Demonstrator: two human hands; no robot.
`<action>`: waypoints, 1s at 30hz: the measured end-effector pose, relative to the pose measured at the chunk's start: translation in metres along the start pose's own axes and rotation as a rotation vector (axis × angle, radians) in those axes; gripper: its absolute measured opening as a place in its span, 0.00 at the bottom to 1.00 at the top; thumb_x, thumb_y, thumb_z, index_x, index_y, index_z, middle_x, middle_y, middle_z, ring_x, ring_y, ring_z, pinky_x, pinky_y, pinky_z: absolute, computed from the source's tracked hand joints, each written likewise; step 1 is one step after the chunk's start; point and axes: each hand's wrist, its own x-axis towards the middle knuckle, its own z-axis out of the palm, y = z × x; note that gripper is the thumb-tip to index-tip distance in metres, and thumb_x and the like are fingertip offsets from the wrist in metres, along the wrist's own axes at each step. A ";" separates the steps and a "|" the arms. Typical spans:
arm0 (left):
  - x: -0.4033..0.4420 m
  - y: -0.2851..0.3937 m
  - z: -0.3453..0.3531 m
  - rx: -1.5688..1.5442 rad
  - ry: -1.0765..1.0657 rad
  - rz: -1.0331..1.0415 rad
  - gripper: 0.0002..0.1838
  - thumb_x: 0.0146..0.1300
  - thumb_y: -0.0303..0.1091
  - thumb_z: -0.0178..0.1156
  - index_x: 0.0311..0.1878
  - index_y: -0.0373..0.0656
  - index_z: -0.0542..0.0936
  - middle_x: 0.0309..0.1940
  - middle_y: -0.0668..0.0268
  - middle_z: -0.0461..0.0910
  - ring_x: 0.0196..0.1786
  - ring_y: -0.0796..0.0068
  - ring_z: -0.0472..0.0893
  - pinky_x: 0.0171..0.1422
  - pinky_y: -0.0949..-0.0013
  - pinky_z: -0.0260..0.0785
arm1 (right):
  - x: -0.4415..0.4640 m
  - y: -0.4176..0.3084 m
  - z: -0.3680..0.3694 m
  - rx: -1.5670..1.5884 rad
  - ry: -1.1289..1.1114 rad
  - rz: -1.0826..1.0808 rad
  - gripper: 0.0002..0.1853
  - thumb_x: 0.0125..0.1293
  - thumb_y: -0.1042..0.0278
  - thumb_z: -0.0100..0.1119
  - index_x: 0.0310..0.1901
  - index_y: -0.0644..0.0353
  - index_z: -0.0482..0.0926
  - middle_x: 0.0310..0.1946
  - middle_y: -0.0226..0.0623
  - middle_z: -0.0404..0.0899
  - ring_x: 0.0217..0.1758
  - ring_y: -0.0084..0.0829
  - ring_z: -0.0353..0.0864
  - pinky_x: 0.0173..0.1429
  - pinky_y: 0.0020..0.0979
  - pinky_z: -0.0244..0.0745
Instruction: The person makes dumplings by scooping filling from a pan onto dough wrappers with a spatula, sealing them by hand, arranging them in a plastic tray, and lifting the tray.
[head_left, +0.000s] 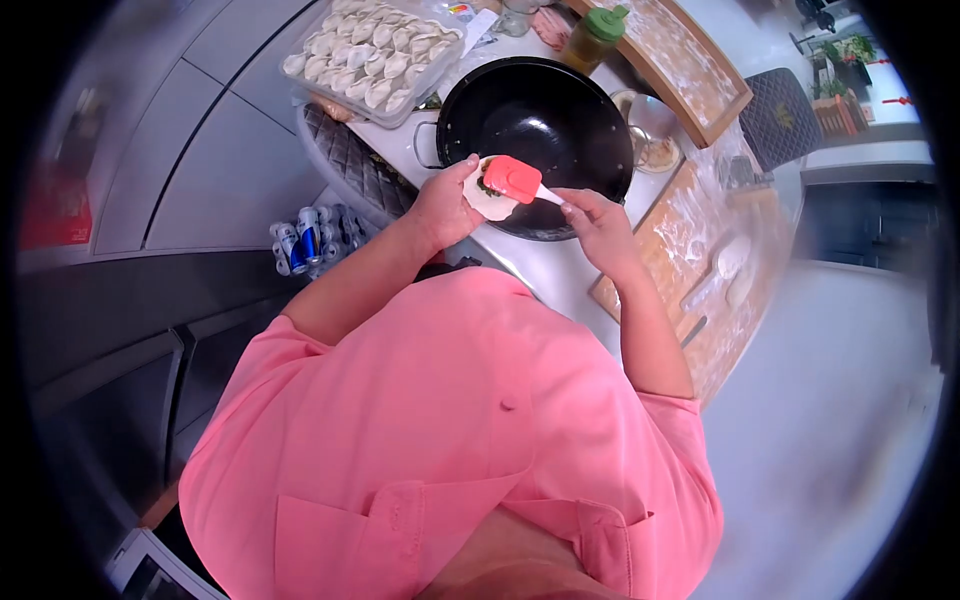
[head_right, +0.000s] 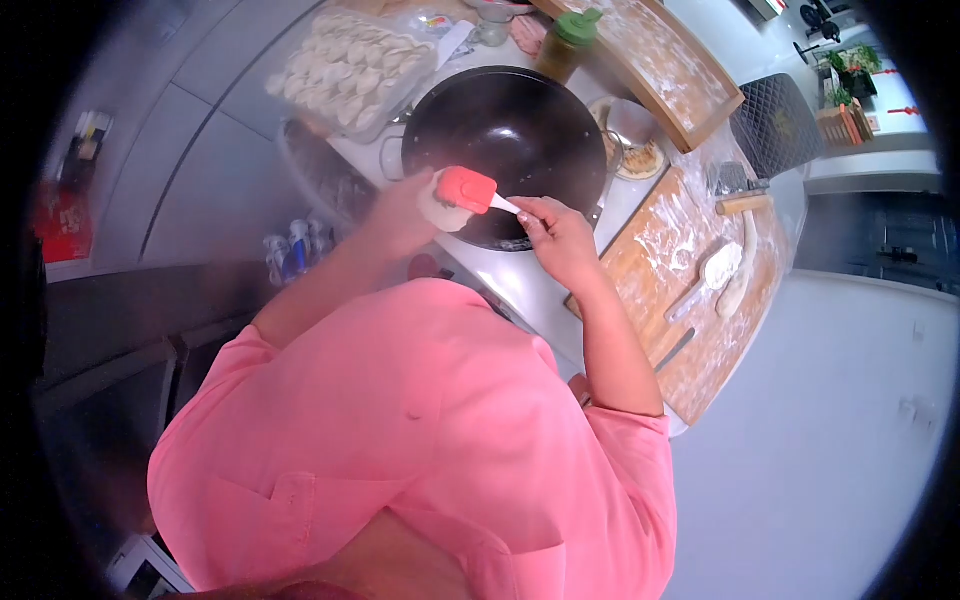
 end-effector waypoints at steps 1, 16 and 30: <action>0.003 -0.002 -0.003 -0.085 -0.011 -0.001 0.22 0.58 0.36 0.63 0.54 0.41 0.74 0.45 0.65 0.78 0.48 0.76 0.77 0.54 0.72 0.68 | 0.001 0.000 -0.001 0.001 0.005 0.004 0.12 0.64 0.72 0.51 0.48 0.58 0.79 0.33 0.38 0.77 0.34 0.34 0.76 0.42 0.29 0.70; 0.006 0.003 -0.013 0.109 0.199 -0.144 0.18 0.72 0.37 0.40 0.55 0.33 0.67 0.52 0.51 0.72 0.56 0.56 0.73 0.63 0.52 0.65 | 0.013 0.005 -0.001 -0.429 0.145 -0.065 0.12 0.63 0.68 0.52 0.46 0.48 0.80 0.30 0.37 0.75 0.36 0.41 0.77 0.39 0.38 0.71; -0.053 0.027 -0.050 0.097 0.330 0.011 0.21 0.71 0.42 0.40 0.55 0.32 0.68 0.52 0.47 0.73 0.55 0.49 0.74 0.61 0.49 0.66 | 0.137 0.042 -0.024 -1.299 -0.402 -0.049 0.07 0.55 0.64 0.56 0.32 0.52 0.82 0.32 0.35 0.83 0.40 0.34 0.82 0.55 0.41 0.66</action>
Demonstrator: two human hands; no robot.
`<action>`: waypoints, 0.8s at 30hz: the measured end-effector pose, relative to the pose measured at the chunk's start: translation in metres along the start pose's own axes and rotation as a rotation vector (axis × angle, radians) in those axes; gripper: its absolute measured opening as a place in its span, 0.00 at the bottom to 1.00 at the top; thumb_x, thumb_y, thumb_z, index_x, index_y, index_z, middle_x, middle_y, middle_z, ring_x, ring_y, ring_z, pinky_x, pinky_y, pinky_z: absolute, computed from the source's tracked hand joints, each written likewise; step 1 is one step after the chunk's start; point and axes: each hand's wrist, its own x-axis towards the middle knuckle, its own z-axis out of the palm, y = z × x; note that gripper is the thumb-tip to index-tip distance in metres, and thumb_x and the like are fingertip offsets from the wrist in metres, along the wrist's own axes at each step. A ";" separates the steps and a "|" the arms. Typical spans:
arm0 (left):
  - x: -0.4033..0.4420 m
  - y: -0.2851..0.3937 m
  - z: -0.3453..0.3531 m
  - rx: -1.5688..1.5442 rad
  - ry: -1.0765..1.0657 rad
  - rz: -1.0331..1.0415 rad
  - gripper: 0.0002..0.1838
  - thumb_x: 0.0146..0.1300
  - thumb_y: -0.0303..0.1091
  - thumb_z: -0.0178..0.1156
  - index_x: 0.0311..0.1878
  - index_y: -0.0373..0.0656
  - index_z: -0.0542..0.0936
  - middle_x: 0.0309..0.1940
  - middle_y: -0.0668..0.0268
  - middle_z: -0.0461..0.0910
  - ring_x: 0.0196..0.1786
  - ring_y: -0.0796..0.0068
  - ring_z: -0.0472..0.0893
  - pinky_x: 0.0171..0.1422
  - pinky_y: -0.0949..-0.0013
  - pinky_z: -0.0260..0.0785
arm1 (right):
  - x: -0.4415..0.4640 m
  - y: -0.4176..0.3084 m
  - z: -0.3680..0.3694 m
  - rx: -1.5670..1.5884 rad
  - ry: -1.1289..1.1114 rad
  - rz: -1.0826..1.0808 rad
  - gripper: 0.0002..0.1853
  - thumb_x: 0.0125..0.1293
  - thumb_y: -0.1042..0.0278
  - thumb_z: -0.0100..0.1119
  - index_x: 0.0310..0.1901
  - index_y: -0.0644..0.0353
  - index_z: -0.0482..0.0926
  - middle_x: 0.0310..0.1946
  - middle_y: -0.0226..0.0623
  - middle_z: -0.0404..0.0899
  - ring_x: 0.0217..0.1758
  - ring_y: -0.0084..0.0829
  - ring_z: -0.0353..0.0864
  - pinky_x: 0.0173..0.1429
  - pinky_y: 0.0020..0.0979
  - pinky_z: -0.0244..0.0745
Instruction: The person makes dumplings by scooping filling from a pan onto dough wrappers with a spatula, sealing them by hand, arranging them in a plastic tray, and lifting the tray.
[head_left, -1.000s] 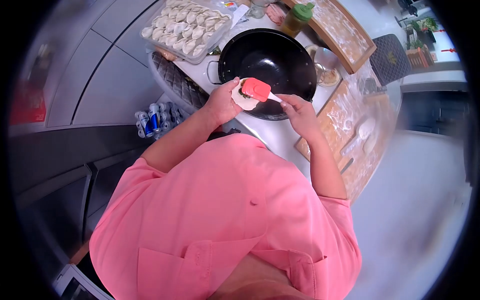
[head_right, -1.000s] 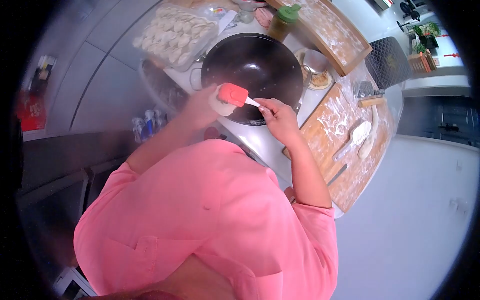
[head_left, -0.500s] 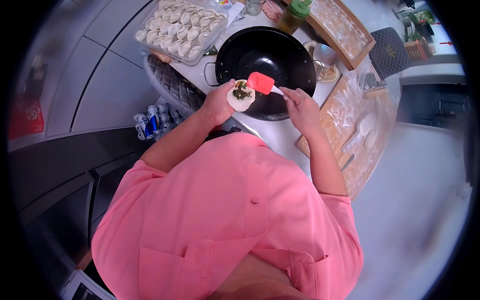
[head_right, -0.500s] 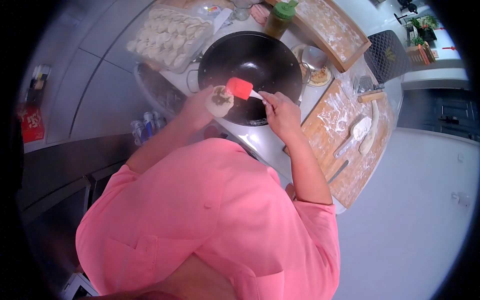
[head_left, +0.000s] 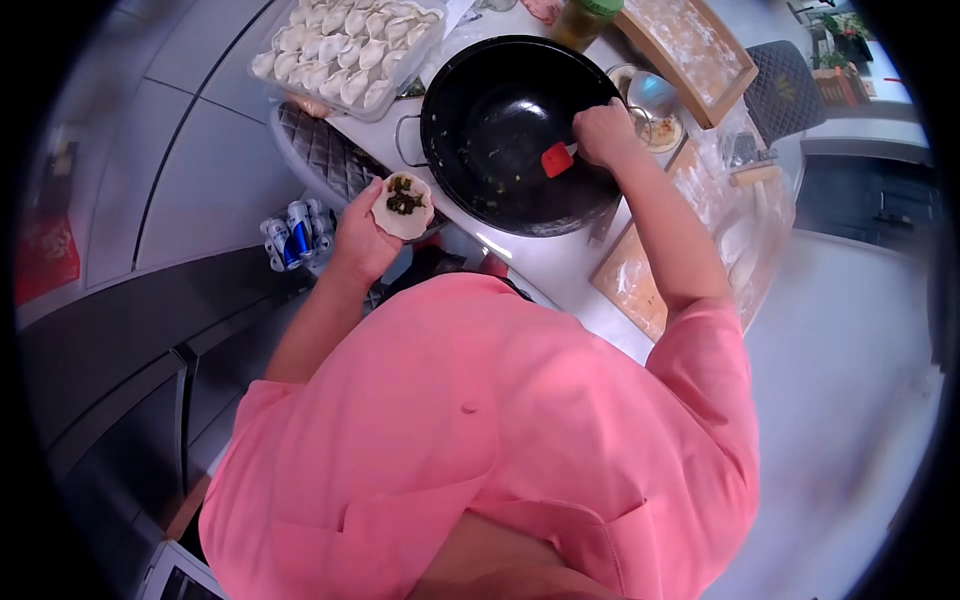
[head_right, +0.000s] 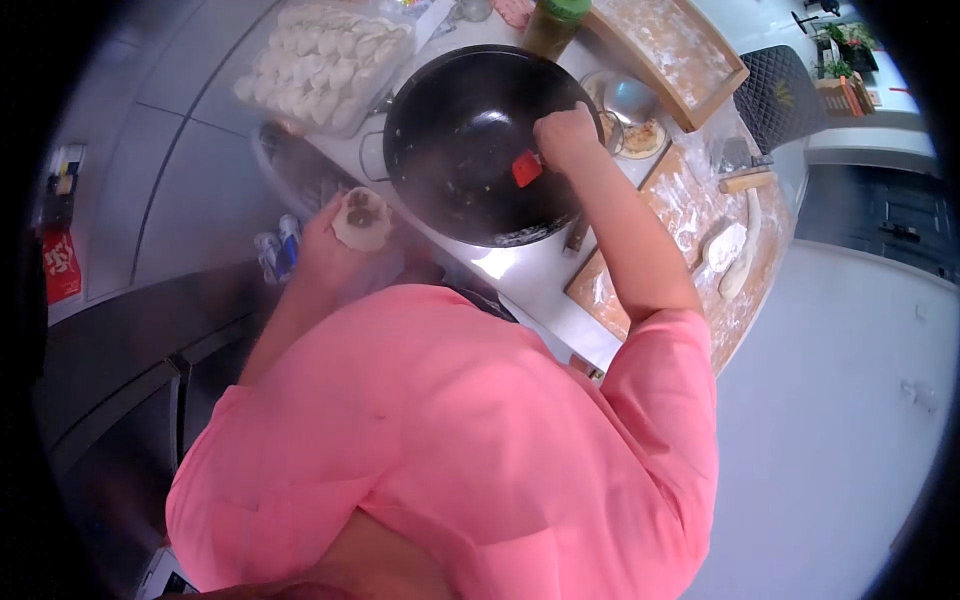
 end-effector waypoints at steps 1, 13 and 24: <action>0.000 -0.004 -0.010 -0.243 0.049 -0.080 0.21 0.71 0.42 0.41 0.55 0.32 0.68 0.52 0.47 0.73 0.55 0.49 0.74 0.61 0.49 0.66 | 0.007 -0.002 0.005 0.014 -0.027 -0.053 0.07 0.55 0.65 0.56 0.32 0.52 0.82 0.34 0.35 0.83 0.41 0.35 0.82 0.55 0.42 0.65; -0.009 -0.043 -0.029 -0.523 0.037 -0.202 0.22 0.71 0.43 0.42 0.54 0.32 0.69 0.51 0.48 0.74 0.54 0.50 0.75 0.61 0.50 0.67 | 0.047 -0.021 0.024 0.212 -0.015 -0.444 0.10 0.54 0.64 0.54 0.33 0.40 0.85 0.29 0.30 0.82 0.37 0.31 0.81 0.50 0.35 0.61; -0.010 -0.050 0.016 0.296 -0.052 0.025 0.20 0.72 0.42 0.39 0.55 0.33 0.66 0.52 0.49 0.73 0.55 0.51 0.75 0.60 0.48 0.68 | 0.051 -0.021 0.031 0.775 -0.376 -0.359 0.12 0.54 0.75 0.60 0.40 0.53 0.84 0.33 0.31 0.83 0.40 0.26 0.80 0.47 0.29 0.73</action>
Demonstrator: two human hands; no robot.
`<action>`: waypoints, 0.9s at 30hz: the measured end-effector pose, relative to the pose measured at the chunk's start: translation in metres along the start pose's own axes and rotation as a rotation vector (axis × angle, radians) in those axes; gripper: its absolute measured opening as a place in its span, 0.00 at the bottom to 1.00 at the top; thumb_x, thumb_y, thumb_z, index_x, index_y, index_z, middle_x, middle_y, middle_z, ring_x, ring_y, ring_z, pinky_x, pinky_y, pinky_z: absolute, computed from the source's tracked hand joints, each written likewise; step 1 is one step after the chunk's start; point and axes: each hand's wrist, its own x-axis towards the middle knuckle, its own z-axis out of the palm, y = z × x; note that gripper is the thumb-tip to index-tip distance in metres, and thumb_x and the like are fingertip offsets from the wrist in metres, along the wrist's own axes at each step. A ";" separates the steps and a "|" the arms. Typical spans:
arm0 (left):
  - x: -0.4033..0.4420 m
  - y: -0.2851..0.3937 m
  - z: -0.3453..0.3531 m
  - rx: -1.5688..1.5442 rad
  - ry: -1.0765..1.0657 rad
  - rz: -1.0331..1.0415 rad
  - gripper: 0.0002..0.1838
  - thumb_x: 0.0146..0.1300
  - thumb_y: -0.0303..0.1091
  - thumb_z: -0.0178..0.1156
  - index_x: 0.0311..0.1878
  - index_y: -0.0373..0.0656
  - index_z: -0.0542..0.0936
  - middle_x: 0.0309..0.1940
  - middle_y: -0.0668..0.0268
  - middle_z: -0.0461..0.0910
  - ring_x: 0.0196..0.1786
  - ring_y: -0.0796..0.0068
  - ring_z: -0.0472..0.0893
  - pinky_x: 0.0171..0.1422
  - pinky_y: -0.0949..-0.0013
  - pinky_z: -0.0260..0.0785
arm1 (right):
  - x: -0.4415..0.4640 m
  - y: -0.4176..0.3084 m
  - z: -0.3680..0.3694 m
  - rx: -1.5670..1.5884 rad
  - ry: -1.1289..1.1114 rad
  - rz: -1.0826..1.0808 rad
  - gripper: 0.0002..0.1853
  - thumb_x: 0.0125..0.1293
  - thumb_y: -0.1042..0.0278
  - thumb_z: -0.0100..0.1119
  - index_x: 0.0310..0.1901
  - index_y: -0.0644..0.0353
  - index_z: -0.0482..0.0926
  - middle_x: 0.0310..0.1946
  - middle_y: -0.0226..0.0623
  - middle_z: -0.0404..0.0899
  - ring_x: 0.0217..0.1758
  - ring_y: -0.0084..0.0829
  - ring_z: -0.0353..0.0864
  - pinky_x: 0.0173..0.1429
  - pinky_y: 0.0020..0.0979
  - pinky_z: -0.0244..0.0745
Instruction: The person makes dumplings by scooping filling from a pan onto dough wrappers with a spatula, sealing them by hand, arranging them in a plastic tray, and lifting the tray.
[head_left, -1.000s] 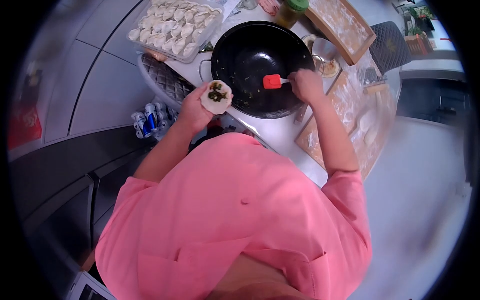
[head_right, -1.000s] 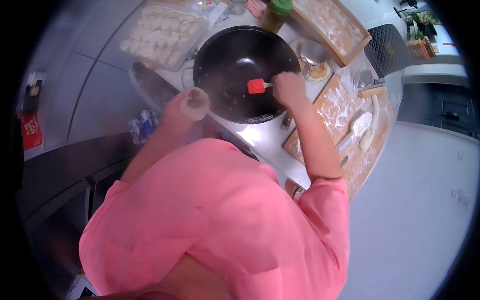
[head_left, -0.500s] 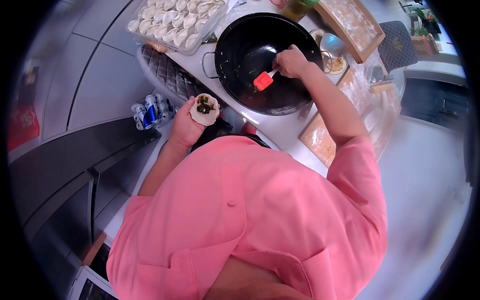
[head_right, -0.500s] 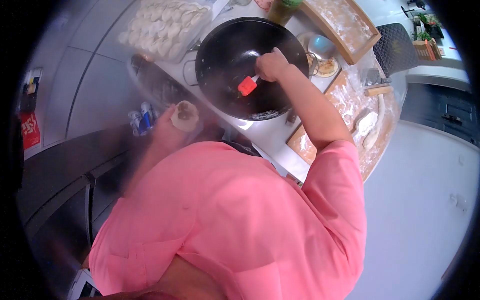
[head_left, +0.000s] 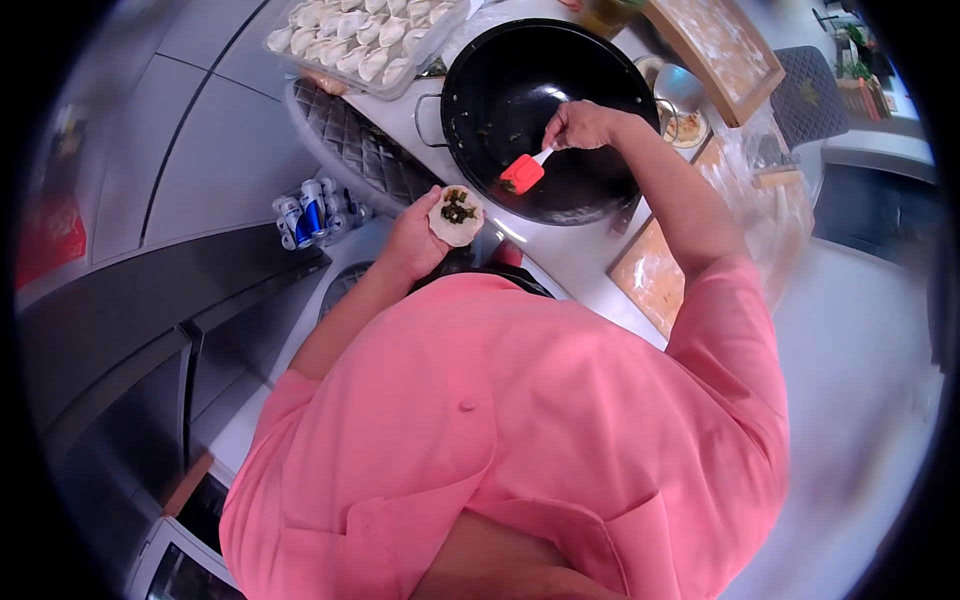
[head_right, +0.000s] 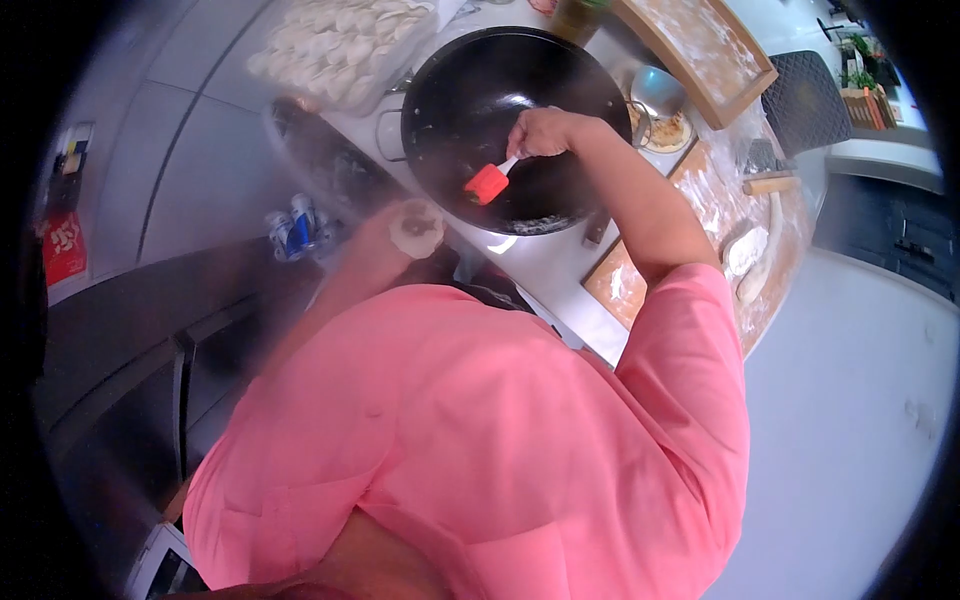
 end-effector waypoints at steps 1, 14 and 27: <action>0.000 0.002 0.005 -0.046 0.039 -0.008 0.20 0.72 0.42 0.39 0.55 0.34 0.67 0.52 0.49 0.73 0.56 0.51 0.74 0.60 0.48 0.68 | 0.000 -0.002 0.001 0.029 -0.015 0.025 0.11 0.55 0.77 0.58 0.40 0.55 0.84 0.30 0.29 0.82 0.38 0.23 0.78 0.47 0.27 0.71; 0.017 -0.010 0.000 -0.463 0.114 -0.171 0.22 0.73 0.42 0.37 0.56 0.34 0.67 0.54 0.51 0.72 0.56 0.55 0.75 0.60 0.53 0.68 | -0.004 -0.037 -0.007 0.296 -0.049 -0.266 0.10 0.58 0.74 0.57 0.41 0.55 0.84 0.29 0.31 0.81 0.36 0.25 0.77 0.44 0.27 0.71; 0.000 -0.005 -0.014 -0.325 0.083 -0.055 0.24 0.73 0.45 0.34 0.57 0.33 0.67 0.53 0.50 0.73 0.55 0.54 0.75 0.61 0.54 0.67 | -0.071 -0.126 0.019 -0.565 0.722 -0.704 0.12 0.47 0.74 0.60 0.36 0.53 0.83 0.27 0.32 0.72 0.36 0.37 0.73 0.44 0.36 0.69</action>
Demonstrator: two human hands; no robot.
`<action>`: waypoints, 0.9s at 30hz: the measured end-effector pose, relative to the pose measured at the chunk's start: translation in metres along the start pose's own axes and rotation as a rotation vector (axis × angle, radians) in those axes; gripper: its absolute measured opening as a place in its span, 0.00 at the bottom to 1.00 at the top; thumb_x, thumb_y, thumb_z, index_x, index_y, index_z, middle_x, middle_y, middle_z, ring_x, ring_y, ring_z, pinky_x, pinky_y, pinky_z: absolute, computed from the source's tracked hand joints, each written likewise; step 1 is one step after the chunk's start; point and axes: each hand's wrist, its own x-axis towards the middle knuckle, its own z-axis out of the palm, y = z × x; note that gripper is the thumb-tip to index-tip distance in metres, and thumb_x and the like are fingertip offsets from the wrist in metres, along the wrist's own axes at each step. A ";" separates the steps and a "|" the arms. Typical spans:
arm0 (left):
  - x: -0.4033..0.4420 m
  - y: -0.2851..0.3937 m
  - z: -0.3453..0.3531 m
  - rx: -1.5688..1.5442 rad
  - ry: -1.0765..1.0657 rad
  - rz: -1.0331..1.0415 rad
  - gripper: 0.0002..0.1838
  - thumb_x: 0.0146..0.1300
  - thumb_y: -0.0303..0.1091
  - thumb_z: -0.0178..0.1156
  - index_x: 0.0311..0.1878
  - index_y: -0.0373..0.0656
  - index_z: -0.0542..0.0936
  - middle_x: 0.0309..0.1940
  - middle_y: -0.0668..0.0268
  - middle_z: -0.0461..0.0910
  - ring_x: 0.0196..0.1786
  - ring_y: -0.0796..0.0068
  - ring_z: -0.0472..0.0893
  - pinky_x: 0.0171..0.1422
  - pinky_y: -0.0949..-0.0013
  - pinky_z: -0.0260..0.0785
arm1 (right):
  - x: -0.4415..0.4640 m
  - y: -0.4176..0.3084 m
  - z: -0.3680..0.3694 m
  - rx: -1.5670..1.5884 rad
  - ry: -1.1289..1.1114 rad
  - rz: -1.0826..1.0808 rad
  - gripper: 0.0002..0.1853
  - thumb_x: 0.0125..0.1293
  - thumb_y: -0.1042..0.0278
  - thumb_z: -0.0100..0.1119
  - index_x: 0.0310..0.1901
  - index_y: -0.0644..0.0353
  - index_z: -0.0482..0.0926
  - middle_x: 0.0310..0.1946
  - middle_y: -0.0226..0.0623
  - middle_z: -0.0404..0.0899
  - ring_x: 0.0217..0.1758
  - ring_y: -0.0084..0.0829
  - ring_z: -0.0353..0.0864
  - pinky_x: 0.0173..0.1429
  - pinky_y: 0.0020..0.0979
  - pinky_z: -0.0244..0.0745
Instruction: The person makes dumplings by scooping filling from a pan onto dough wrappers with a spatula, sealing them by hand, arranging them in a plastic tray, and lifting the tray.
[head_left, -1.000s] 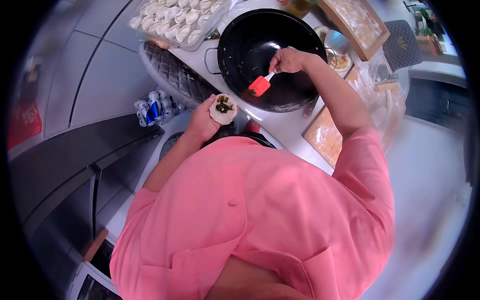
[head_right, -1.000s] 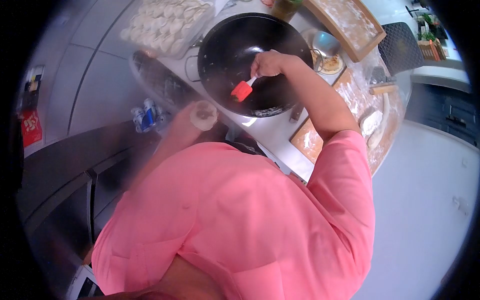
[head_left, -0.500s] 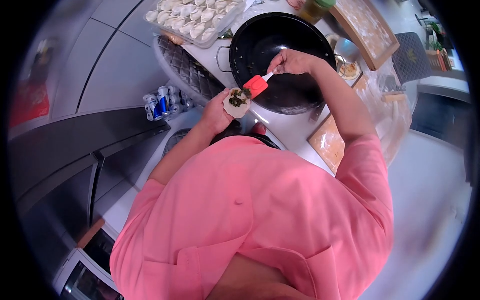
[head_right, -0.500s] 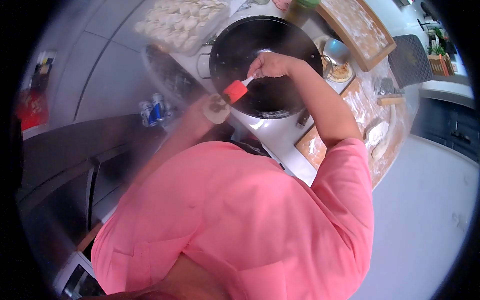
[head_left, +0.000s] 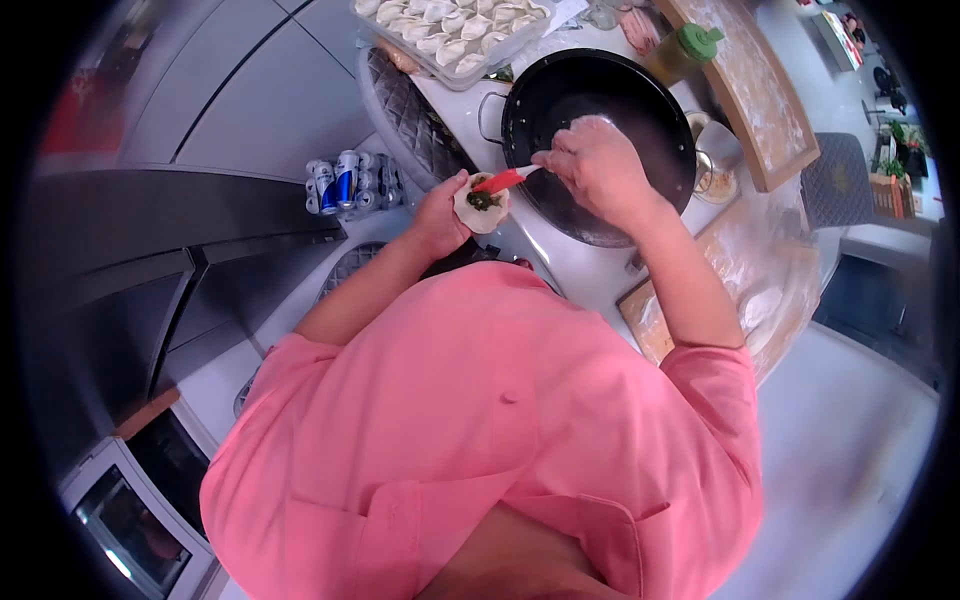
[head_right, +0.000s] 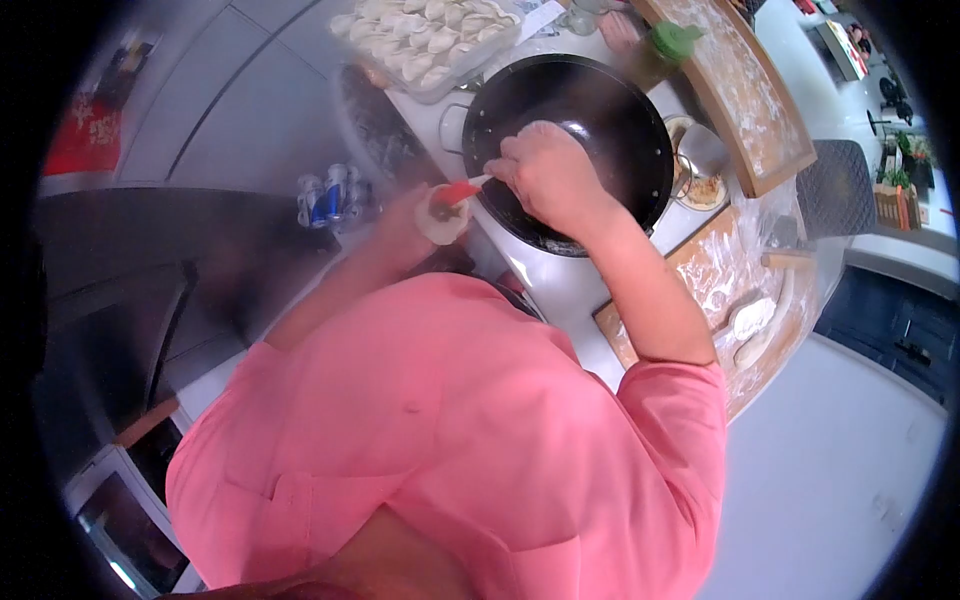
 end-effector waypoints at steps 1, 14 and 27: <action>-0.003 0.004 0.001 0.089 -0.002 0.033 0.24 0.73 0.45 0.34 0.56 0.32 0.67 0.53 0.50 0.73 0.55 0.54 0.75 0.61 0.54 0.67 | -0.003 -0.005 -0.002 -0.004 -0.001 -0.012 0.12 0.47 0.74 0.60 0.36 0.53 0.83 0.27 0.32 0.72 0.36 0.37 0.73 0.44 0.36 0.69; -0.006 0.050 0.059 0.071 -0.067 0.063 0.23 0.72 0.43 0.35 0.56 0.33 0.67 0.54 0.51 0.72 0.57 0.55 0.73 0.63 0.52 0.66 | -0.055 -0.027 -0.017 -0.389 0.454 0.042 0.18 0.49 0.70 0.54 0.45 0.49 0.81 0.33 0.25 0.74 0.35 0.25 0.75 0.53 0.35 0.66; 0.010 0.053 0.071 -0.148 -0.171 0.023 0.22 0.51 0.29 0.69 0.51 0.39 0.75 0.43 0.66 0.79 0.45 0.80 0.77 0.51 0.73 0.70 | -0.070 -0.016 -0.023 -0.403 0.495 0.153 0.19 0.47 0.76 0.58 0.43 0.47 0.81 0.33 0.27 0.75 0.36 0.27 0.76 0.51 0.33 0.65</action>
